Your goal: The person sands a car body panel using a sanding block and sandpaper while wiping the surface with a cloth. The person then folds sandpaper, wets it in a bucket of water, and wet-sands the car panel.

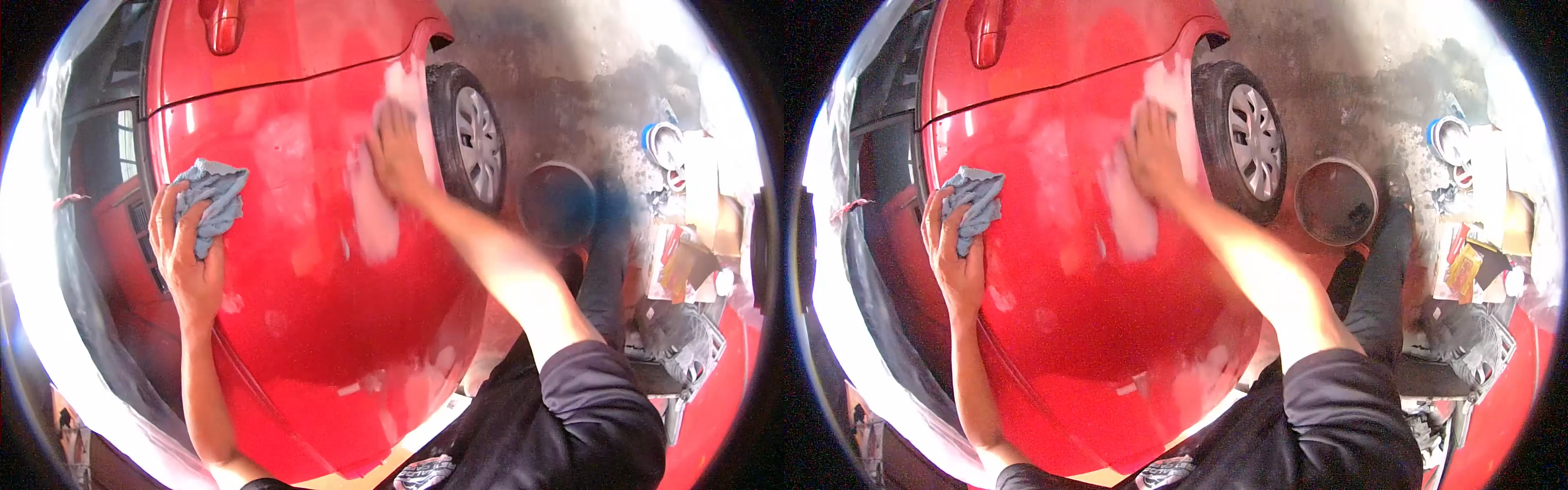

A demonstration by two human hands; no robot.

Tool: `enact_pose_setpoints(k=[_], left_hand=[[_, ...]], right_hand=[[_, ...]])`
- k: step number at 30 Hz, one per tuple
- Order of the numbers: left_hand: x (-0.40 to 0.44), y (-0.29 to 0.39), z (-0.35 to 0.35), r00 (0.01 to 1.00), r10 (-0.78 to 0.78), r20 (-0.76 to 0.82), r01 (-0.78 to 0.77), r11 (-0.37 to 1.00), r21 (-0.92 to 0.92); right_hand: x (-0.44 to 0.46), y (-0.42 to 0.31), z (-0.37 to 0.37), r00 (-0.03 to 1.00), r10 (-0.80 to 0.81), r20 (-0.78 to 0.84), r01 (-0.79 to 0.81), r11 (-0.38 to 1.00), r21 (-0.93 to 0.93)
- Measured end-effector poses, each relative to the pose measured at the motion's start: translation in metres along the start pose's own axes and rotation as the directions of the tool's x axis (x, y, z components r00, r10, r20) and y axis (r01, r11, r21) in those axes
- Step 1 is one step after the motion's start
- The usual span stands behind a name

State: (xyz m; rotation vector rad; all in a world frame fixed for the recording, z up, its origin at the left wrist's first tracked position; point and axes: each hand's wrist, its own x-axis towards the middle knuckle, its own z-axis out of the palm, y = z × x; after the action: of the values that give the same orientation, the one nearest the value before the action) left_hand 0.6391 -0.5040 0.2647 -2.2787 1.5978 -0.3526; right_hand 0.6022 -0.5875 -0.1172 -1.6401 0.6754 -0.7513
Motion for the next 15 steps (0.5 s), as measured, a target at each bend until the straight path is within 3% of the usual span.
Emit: enact_pose_setpoints(k=[3, 6, 7, 9, 12, 13, 15], left_hand=[[-0.002, 0.001, 0.000, 1.000, 0.005, 0.017, -0.005, 1.000, -0.019], [0.002, 0.002, 0.000, 1.000, 0.003, 0.020, -0.004, 1.000, 0.013], [0.001, 0.002, 0.000, 1.000, -0.002, 0.019, 0.002, 1.000, 0.008], [-0.002, 0.002, -0.001, 0.998, -0.025, 0.049, 0.023, 0.999, 0.026], [-0.003, 0.000, -0.001, 0.999, -0.021, 0.046, 0.021, 1.000, 0.000], [-0.003, -0.001, -0.001, 0.999, -0.015, 0.042, 0.016, 1.000, -0.018], [0.001, 0.000, -0.001, 1.000, -0.009, 0.012, 0.009, 1.000, -0.011]], right_hand=[[-0.143, -0.030, -0.013, 0.996, 0.006, 0.086, -0.002, 0.999, -0.043], [-0.142, -0.037, -0.012, 0.991, 0.071, 0.110, -0.069, 0.997, -0.014], [-0.107, -0.032, -0.005, 0.998, 0.059, 0.020, -0.059, 0.998, -0.011], [-0.026, -0.026, -0.004, 0.990, 0.143, 0.013, -0.143, 0.990, -0.007], [0.021, -0.007, 0.011, 0.976, 0.204, -0.071, -0.197, 0.975, 0.101], [0.001, 0.000, 0.004, 0.997, 0.073, -0.017, -0.071, 0.995, 0.076], [-0.070, -0.017, -0.005, 1.000, 0.003, -0.025, -0.003, 1.000, -0.002]])
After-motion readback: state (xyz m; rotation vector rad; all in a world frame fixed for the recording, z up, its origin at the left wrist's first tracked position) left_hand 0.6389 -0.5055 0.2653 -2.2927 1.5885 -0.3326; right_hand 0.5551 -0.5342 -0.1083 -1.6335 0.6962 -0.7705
